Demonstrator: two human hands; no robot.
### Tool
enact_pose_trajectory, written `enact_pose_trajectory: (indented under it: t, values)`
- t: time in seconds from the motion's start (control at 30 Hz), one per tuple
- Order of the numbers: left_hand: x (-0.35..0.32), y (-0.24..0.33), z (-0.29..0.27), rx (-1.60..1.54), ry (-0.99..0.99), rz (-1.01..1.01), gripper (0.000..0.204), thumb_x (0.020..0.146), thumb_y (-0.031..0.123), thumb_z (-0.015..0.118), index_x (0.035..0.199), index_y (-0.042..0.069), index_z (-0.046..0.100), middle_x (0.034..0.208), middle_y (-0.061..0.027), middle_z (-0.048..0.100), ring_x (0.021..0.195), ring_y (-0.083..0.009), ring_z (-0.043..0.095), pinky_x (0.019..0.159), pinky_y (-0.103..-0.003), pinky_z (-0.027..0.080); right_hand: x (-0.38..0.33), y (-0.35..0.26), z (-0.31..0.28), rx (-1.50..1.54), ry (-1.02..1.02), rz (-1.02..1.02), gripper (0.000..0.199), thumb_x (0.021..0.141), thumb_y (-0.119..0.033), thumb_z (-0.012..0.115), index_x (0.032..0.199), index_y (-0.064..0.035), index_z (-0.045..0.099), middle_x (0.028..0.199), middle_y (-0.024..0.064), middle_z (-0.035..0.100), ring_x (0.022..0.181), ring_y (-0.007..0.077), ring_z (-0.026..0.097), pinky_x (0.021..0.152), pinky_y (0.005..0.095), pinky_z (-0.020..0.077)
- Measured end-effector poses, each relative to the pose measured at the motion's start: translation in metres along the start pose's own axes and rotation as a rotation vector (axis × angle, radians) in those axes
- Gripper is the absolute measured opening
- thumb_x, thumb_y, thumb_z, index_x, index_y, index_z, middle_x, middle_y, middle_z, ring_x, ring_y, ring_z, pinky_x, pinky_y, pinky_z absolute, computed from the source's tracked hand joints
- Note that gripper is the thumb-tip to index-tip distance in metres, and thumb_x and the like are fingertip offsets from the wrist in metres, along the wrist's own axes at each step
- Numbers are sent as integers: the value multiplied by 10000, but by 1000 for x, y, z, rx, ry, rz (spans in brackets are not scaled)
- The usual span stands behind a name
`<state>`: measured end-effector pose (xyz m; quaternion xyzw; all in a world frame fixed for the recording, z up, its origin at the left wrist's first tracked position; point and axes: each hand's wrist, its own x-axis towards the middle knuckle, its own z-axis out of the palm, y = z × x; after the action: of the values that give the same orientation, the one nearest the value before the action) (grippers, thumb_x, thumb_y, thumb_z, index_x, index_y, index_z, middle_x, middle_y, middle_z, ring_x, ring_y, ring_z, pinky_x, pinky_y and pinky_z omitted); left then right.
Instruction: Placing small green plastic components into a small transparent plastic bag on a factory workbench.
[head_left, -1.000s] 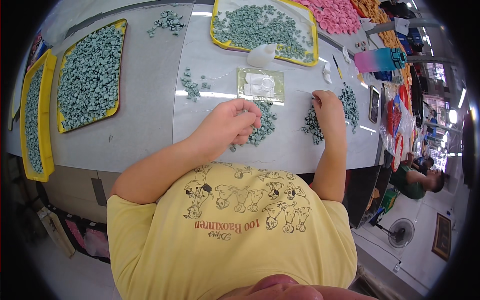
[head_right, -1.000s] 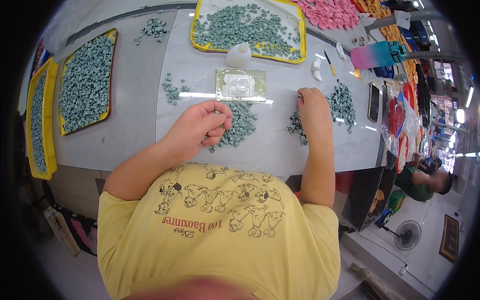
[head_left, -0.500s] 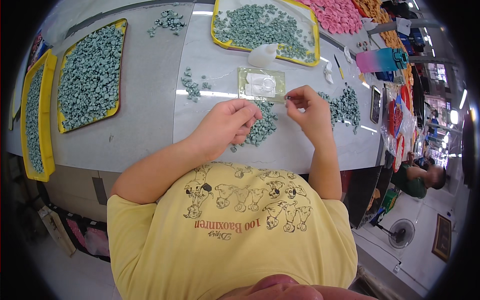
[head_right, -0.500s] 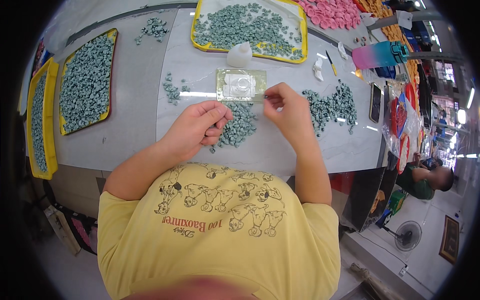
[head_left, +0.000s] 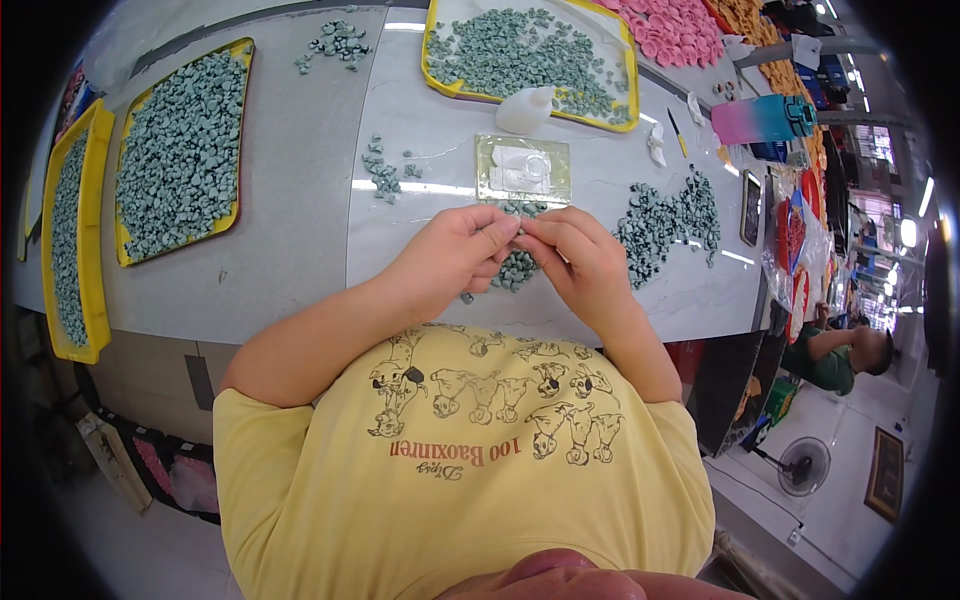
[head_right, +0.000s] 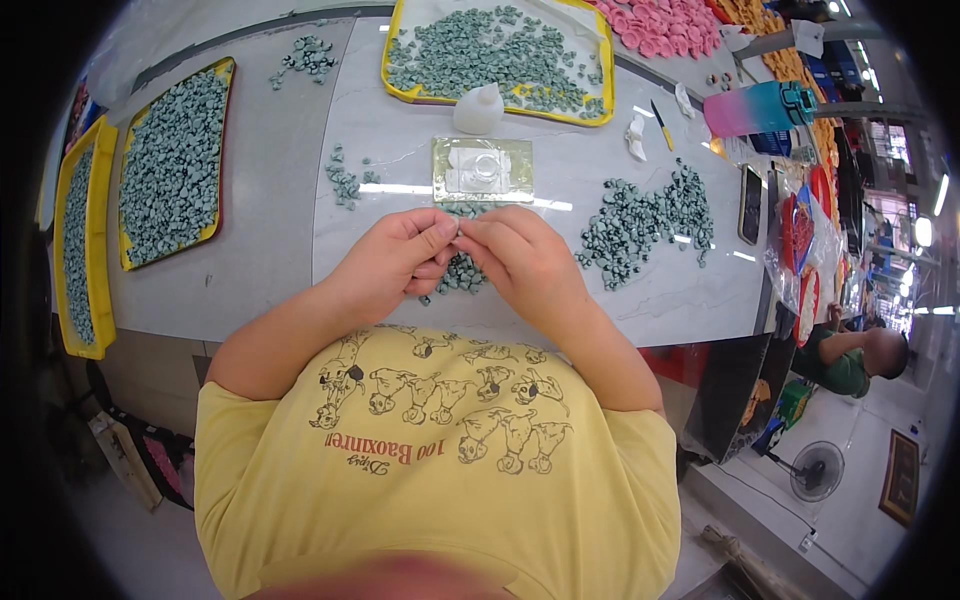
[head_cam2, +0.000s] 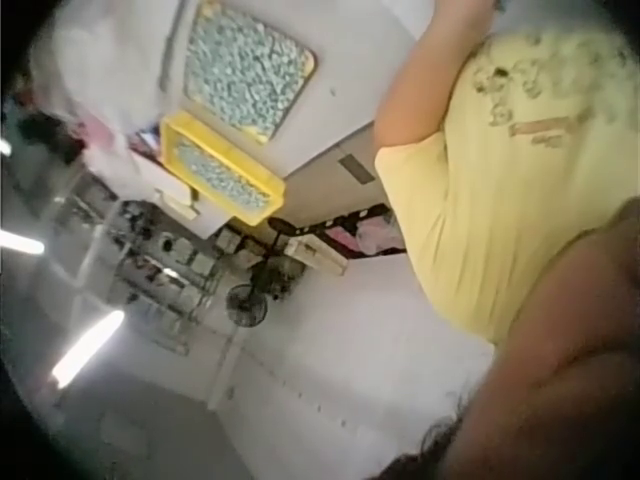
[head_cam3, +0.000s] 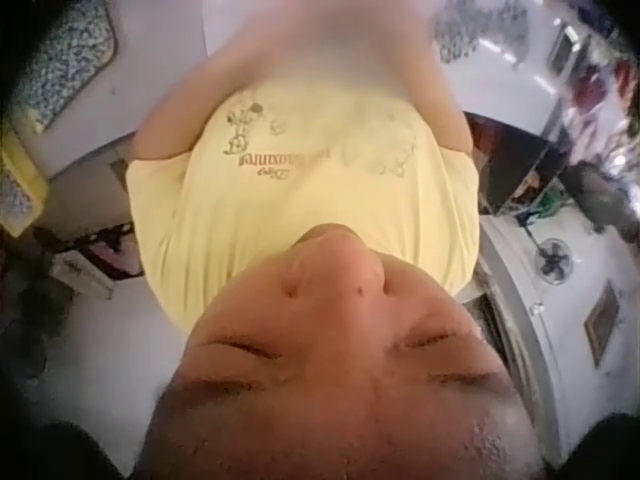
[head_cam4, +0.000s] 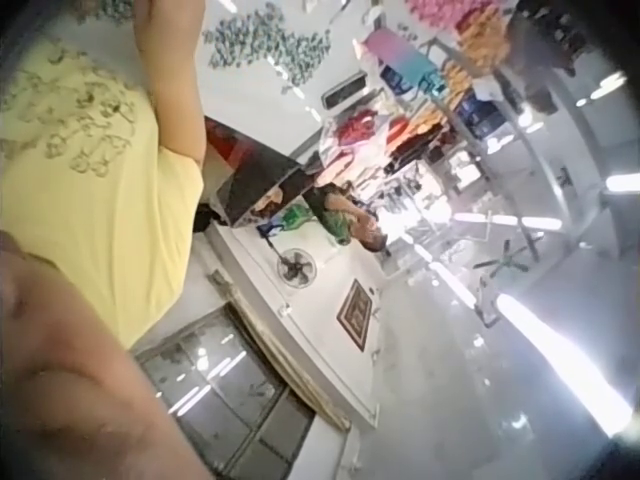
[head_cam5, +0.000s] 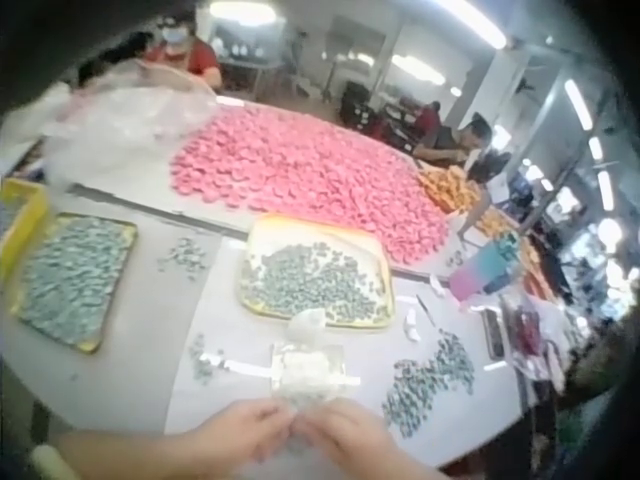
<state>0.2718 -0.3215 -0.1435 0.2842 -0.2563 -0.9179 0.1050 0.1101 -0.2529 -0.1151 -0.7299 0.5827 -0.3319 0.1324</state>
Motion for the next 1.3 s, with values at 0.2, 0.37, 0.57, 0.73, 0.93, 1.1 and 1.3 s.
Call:
enact_pose_trajectory:
  t: [0.2,0.37,0.57,0.73,0.93,1.1,1.3]
  values:
    - [-1,1,6,30,-24,2,239,940,242,466,869,21,523,653,45,389,500,-29,281,431,-195,241,-2,1,-12,107,-22,49,174,702,45,669,865,-12,645,791,87,629,675,174,609,587,249,493]
    - [0,2,3,102,-6,30,266,936,264,474,861,16,535,637,47,384,493,-29,277,429,-198,238,-5,2,-5,68,26,9,168,690,49,669,845,-10,645,785,81,635,644,152,600,577,240,487]
    - [-2,6,3,68,0,6,304,932,298,481,861,10,544,604,50,370,490,-35,278,430,-206,242,-1,-1,-5,266,-47,223,149,695,41,672,833,-6,641,749,62,628,620,120,568,564,220,451]
    - [-1,5,4,162,28,-3,327,915,336,507,861,17,552,587,52,372,489,-39,289,432,-209,258,-5,3,-6,444,-118,369,130,720,38,655,842,-2,634,747,44,616,647,89,547,592,213,441]
    - [-3,9,9,251,71,-23,267,915,296,521,854,36,534,612,61,366,514,-36,286,445,-200,225,-3,-1,-10,362,-140,374,125,701,34,667,810,-7,620,737,44,611,649,97,561,585,219,450]
    - [-4,10,9,340,86,10,257,918,286,516,840,42,529,619,64,363,509,-34,275,438,-200,217,0,-1,-11,147,-91,156,168,645,50,686,782,-19,617,713,57,605,609,141,574,555,236,462]
    - [-3,8,6,134,69,-3,262,944,267,453,827,42,519,650,59,376,507,-32,271,442,-191,225,9,21,-10,-143,83,-124,224,611,48,706,807,-19,619,719,58,593,604,185,560,521,273,451]
